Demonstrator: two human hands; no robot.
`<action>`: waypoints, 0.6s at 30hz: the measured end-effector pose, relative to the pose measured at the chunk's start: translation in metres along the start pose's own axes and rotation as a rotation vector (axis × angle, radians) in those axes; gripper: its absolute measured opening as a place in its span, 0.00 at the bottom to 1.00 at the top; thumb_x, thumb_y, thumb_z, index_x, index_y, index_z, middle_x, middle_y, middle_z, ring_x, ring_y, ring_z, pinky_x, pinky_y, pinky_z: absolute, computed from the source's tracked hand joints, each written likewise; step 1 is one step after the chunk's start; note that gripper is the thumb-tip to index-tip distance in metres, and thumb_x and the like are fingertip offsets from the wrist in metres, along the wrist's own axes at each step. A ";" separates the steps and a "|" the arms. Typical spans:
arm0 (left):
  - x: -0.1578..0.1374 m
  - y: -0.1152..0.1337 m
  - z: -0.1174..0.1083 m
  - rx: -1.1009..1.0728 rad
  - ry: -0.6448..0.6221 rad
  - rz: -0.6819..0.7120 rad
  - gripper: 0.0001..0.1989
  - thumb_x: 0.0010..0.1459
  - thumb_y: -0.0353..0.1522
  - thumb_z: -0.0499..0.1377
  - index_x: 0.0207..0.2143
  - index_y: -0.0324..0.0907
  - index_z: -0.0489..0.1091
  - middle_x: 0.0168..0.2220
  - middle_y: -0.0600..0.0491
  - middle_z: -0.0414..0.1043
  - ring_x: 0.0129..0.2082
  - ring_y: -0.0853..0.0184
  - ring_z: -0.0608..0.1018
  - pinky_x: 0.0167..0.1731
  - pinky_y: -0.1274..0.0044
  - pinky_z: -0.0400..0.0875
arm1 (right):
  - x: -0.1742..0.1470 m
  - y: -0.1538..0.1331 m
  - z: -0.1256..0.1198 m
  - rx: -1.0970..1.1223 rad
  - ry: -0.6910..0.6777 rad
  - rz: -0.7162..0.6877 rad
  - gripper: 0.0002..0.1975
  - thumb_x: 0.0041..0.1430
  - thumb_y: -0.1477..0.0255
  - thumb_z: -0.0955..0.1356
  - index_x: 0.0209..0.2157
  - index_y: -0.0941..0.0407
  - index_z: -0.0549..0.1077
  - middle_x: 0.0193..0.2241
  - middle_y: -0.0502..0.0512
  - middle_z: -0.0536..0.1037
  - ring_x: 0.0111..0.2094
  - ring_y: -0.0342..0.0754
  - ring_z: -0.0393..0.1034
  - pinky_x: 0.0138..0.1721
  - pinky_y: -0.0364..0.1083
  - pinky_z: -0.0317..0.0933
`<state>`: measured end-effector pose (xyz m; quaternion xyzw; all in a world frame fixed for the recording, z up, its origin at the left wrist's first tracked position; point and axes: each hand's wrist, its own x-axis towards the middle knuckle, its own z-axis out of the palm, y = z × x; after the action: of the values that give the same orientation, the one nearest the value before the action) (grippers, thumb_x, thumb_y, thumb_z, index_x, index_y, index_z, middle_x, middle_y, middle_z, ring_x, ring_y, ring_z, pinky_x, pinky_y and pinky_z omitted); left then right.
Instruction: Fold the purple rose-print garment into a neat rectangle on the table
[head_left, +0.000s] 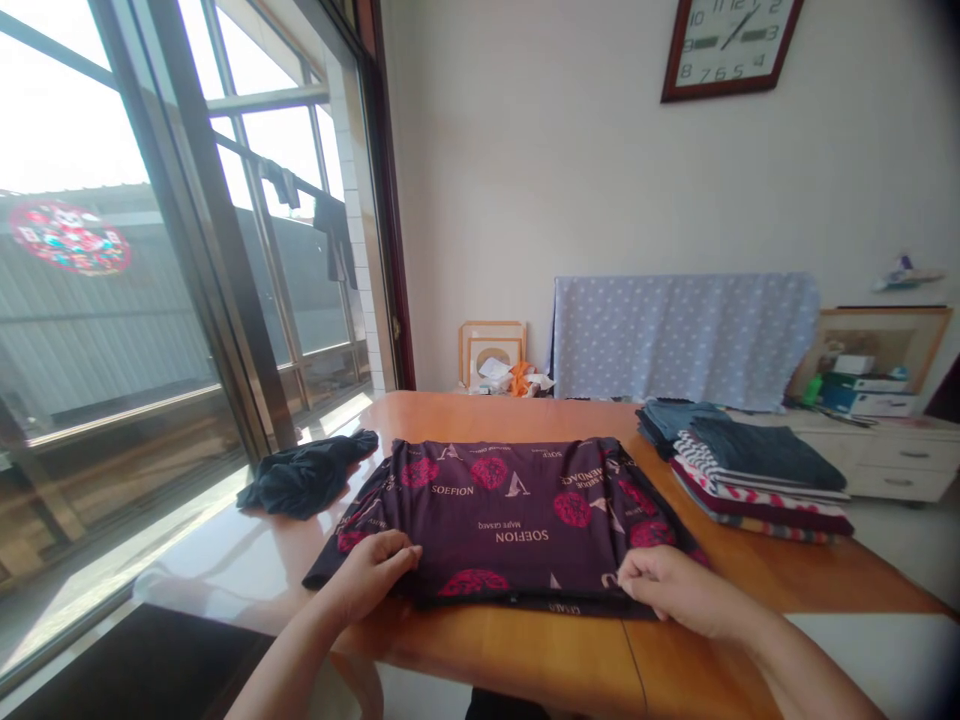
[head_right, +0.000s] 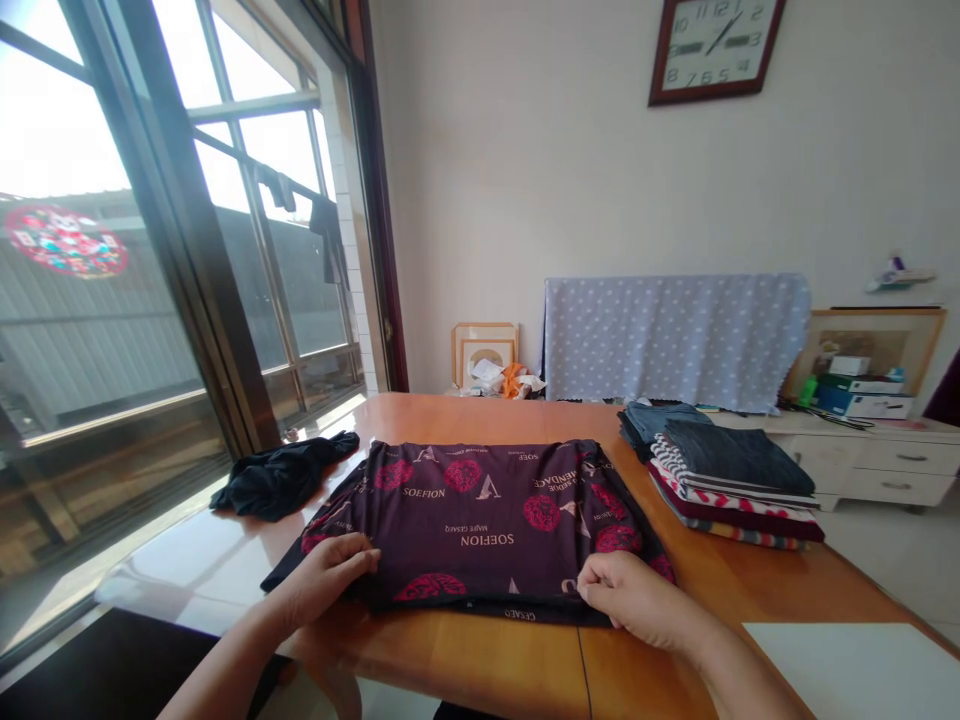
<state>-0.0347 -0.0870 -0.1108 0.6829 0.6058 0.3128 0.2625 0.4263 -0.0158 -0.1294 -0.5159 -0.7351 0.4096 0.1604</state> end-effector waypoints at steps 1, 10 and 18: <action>0.003 0.001 0.001 0.037 0.027 -0.010 0.20 0.63 0.46 0.53 0.26 0.43 0.69 0.26 0.55 0.69 0.28 0.66 0.72 0.30 0.77 0.63 | 0.002 0.000 -0.002 0.004 0.024 -0.019 0.18 0.56 0.53 0.67 0.30 0.55 0.71 0.17 0.45 0.67 0.20 0.42 0.62 0.24 0.42 0.53; 0.037 -0.002 0.015 0.497 0.221 0.035 0.23 0.65 0.50 0.51 0.50 0.49 0.76 0.54 0.47 0.76 0.56 0.53 0.74 0.56 0.64 0.63 | 0.038 -0.004 -0.019 -0.349 0.469 -0.158 0.26 0.65 0.52 0.60 0.55 0.51 0.75 0.58 0.60 0.75 0.60 0.58 0.66 0.61 0.57 0.57; 0.038 -0.022 0.026 0.573 0.080 -0.064 0.36 0.60 0.58 0.52 0.66 0.54 0.64 0.71 0.51 0.55 0.72 0.48 0.52 0.69 0.52 0.40 | 0.037 0.037 -0.003 -0.631 0.380 0.223 0.36 0.63 0.43 0.54 0.68 0.40 0.59 0.72 0.51 0.52 0.72 0.65 0.41 0.64 0.77 0.35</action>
<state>-0.0272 -0.0460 -0.1407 0.6970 0.7004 0.1472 0.0446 0.4360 0.0238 -0.1623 -0.6834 -0.7216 0.0751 0.0818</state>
